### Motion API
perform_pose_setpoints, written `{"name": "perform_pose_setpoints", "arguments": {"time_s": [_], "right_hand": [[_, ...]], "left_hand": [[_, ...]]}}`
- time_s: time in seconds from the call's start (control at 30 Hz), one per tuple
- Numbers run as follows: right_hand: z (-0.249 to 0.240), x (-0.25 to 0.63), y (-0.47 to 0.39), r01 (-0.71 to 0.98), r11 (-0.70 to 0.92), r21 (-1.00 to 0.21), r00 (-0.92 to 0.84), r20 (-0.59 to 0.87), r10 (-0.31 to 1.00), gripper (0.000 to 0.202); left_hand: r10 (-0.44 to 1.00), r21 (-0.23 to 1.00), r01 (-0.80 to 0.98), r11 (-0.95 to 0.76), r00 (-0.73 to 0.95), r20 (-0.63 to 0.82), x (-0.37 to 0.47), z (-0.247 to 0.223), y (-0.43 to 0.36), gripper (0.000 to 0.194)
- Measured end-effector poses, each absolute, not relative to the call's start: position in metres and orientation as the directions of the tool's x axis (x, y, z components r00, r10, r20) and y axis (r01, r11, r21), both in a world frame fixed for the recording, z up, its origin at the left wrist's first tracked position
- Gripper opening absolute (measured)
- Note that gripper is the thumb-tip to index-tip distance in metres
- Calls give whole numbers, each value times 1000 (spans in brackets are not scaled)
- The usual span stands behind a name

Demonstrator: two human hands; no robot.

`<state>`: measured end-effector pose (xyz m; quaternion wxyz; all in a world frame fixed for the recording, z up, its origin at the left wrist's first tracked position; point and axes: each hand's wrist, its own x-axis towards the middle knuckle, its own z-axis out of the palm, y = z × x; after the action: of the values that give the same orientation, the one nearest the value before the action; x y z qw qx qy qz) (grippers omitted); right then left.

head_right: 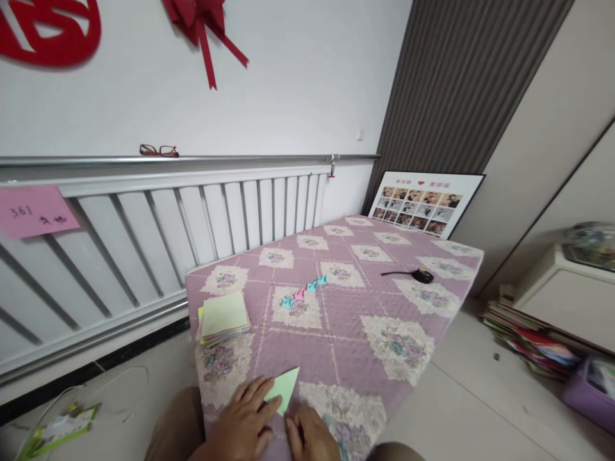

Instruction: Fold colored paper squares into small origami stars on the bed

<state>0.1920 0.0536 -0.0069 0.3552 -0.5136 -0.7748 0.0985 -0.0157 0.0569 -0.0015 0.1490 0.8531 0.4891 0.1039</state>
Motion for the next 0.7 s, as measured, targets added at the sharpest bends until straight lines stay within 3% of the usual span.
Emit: {"name": "perform_pose_setpoints", "arguments": {"time_s": [0.3,0.57,0.7], "right_hand": [[-7,193,56,687,369,-626,-134,390,911,17],[-5,188,74,746,368,-555,-157,391,907,28],[-5,182,90,783,321,-533,-121,376,919,31]], "left_hand": [[879,377,811,-448,477,18,-14,6,53,67],[905,466,801,-375,426,-4,-10,20,54,68],[937,521,792,-319,345,50,-4,23,60,57]]}}
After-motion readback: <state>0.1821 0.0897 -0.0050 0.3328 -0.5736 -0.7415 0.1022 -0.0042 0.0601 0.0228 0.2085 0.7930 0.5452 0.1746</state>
